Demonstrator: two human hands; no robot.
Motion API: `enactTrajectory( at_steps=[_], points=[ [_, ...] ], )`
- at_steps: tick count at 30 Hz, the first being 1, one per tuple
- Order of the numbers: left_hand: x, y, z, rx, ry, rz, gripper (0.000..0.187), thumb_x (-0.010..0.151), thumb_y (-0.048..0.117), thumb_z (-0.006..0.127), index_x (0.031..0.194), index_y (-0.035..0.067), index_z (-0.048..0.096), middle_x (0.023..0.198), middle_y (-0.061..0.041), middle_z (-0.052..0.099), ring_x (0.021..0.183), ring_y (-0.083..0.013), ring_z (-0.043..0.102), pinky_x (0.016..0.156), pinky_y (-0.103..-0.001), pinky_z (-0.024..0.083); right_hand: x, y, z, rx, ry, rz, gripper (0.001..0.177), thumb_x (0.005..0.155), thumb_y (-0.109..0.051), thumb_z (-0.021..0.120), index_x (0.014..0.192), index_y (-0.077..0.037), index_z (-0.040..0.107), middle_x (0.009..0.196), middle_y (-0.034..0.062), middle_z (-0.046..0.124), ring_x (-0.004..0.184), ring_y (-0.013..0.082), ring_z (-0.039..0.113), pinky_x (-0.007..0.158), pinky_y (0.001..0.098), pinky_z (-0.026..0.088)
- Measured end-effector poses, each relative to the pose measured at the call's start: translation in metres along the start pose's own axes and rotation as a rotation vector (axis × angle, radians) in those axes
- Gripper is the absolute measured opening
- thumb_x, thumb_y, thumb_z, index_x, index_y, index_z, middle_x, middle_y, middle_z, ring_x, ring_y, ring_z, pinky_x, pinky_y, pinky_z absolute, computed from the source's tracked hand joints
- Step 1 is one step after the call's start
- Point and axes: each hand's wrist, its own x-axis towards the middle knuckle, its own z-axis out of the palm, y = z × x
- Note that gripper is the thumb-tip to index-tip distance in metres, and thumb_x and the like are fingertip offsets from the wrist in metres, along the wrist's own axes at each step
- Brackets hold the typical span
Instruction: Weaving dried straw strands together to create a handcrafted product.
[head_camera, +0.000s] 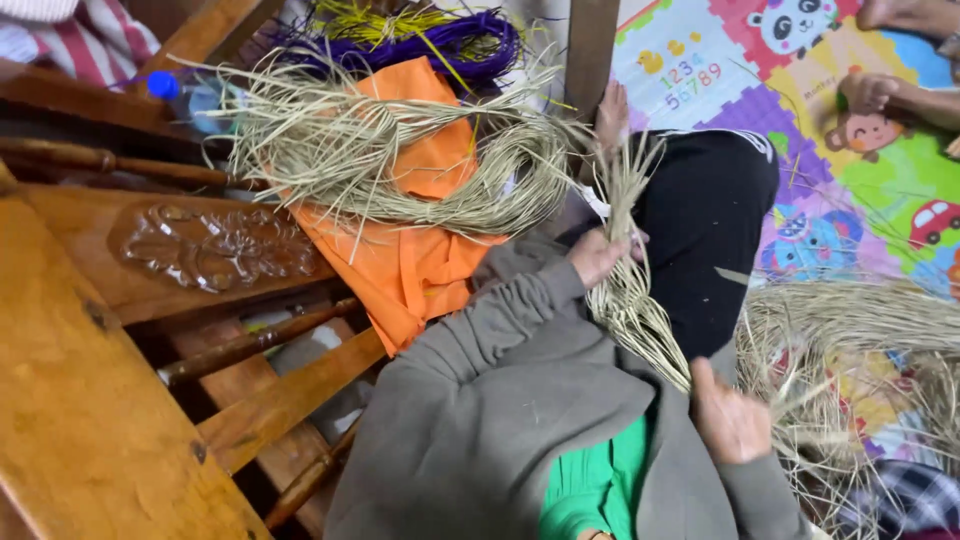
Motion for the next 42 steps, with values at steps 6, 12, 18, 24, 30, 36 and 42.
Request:
enactTrajectory(
  at_steps=[6, 12, 18, 24, 30, 36, 42],
  points=[
    [-0.053, 0.133, 0.001, 0.729, -0.031, 0.101, 0.046, 0.078, 0.044, 0.037, 0.084, 0.003, 0.056, 0.076, -0.014, 0.06, 0.066, -0.028, 0.058, 0.069, -0.037, 0.045, -0.038, 0.042, 0.0, 1.17, -0.331, 0.112, 0.074, 0.06, -0.002, 0.059, 0.126, -0.001, 0.027, 0.127, 0.0231, 0.036, 0.12, 0.0312, 0.036, 0.099, 0.0418, 0.03],
    [-0.054, 0.147, -0.08, 0.837, -0.224, -0.295, 0.086, 0.06, 0.071, 0.02, 0.093, 0.005, 0.063, 0.095, -0.011, 0.063, 0.086, -0.0238, 0.058, 0.079, -0.032, 0.043, -0.045, 0.092, -0.074, 1.343, -0.083, 0.26, 0.083, 0.052, 0.004, 0.051, 0.129, 0.002, 0.021, 0.125, 0.0274, 0.034, 0.115, 0.0367, 0.037, 0.095, 0.0481, 0.029],
    [-0.03, 0.11, -0.126, 1.163, 0.478, 0.205, 0.022, 0.07, 0.023, 0.053, 0.073, 0.005, 0.063, 0.069, -0.014, 0.061, 0.061, -0.0321, 0.055, 0.057, -0.039, 0.045, 0.001, 0.085, -0.127, 1.202, 0.321, 0.093, 0.06, 0.066, 0.016, 0.052, 0.123, 0.015, 0.032, 0.105, 0.0305, 0.045, 0.098, 0.0357, 0.048, 0.091, 0.0406, 0.039],
    [0.028, 0.045, -0.122, 1.361, 0.561, 0.138, 0.045, 0.059, 0.042, 0.066, 0.069, 0.0, 0.054, 0.069, -0.02, 0.056, 0.064, -0.0361, 0.053, 0.059, -0.044, 0.045, 0.108, 0.022, -0.196, 0.812, 0.213, -0.45, 0.04, 0.062, -0.012, 0.068, 0.098, 0.0, 0.057, 0.07, 0.0071, 0.057, 0.053, 0.0163, 0.049, 0.052, 0.0273, 0.04],
    [0.002, 0.079, -0.136, 0.888, 0.301, -0.148, 0.055, 0.071, 0.037, 0.06, 0.114, 0.003, 0.05, 0.109, -0.017, 0.055, 0.105, -0.0287, 0.05, 0.092, -0.038, 0.041, 0.185, -0.044, -0.179, 0.984, -0.105, -0.935, 0.022, 0.08, -0.023, 0.05, 0.088, -0.004, 0.057, 0.077, 0.0179, 0.061, 0.077, 0.0392, 0.057, 0.069, 0.0477, 0.044],
    [-0.075, 0.17, -0.122, 0.165, 0.184, 0.201, 0.019, 0.066, 0.009, 0.071, 0.074, -0.004, 0.059, 0.069, -0.01, 0.061, 0.064, -0.0125, 0.054, 0.057, -0.027, 0.048, 0.235, -0.068, -0.093, 0.216, 0.01, -0.55, 0.027, 0.069, -0.038, 0.061, 0.088, -0.018, 0.06, 0.078, 0.0044, 0.063, 0.082, 0.0247, 0.061, 0.071, 0.0389, 0.048],
    [-0.096, 0.209, -0.127, 0.379, 0.047, 0.245, 0.031, 0.07, 0.01, 0.071, 0.05, -0.004, 0.053, 0.042, -0.01, 0.051, 0.037, -0.0072, 0.042, 0.037, -0.015, 0.033, 0.234, -0.044, -0.128, 0.088, 0.063, -0.16, 0.059, 0.073, -0.042, 0.052, 0.122, -0.016, 0.033, 0.071, 0.0089, 0.065, 0.067, 0.0322, 0.063, 0.06, 0.0439, 0.047]
  ],
)
